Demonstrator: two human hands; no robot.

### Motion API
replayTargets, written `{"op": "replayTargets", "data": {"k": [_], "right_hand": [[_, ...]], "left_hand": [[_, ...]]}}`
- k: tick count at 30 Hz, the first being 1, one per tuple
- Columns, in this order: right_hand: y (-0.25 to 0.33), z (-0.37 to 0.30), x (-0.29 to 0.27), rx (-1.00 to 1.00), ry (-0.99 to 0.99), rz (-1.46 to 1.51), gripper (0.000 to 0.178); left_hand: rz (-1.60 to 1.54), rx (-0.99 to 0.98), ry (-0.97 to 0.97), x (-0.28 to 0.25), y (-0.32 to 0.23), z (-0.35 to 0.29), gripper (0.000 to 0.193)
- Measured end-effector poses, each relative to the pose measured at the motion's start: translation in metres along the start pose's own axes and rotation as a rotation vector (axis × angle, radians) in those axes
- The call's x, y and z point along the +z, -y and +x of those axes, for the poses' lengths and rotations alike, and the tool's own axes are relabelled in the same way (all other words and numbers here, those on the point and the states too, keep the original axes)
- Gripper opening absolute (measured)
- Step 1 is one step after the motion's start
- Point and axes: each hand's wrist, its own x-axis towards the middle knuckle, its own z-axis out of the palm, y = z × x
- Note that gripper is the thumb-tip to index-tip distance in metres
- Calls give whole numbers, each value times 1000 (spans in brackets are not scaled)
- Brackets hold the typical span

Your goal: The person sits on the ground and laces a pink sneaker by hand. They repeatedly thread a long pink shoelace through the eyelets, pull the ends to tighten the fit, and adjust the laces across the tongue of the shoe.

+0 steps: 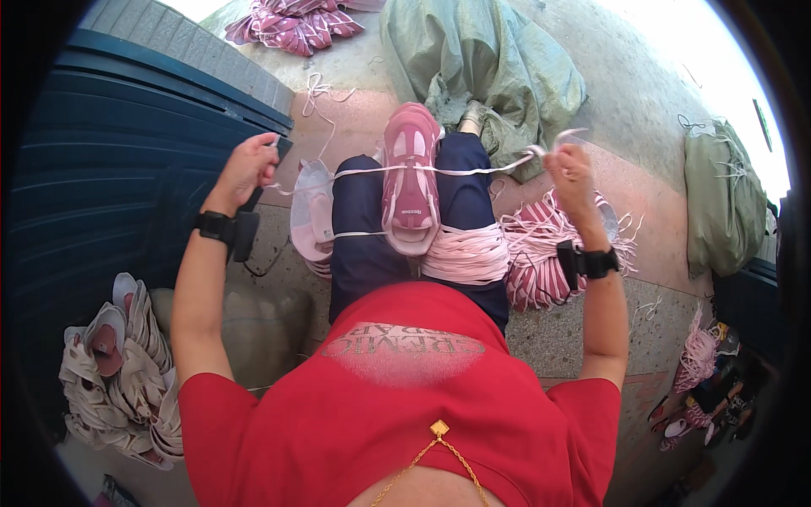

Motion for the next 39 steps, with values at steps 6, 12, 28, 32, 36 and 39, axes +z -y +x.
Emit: {"op": "replayTargets", "data": {"k": [6, 12, 28, 32, 36, 39], "right_hand": [[83, -10, 94, 190, 385, 348, 18], [67, -5, 96, 695, 501, 852, 27], [64, 29, 145, 277, 598, 259, 29], [60, 32, 154, 189, 535, 212, 29], [62, 35, 169, 160, 469, 153, 28], [66, 40, 175, 88, 463, 95, 26]], "left_hand": [[72, -131, 457, 164, 10, 16, 18], [57, -387, 386, 215, 13, 39, 13], [-265, -75, 219, 227, 48, 27, 16], [-314, -95, 216, 225, 47, 26, 16], [-297, -103, 252, 224, 49, 27, 14], [-305, -90, 266, 222, 53, 28, 13]]}}
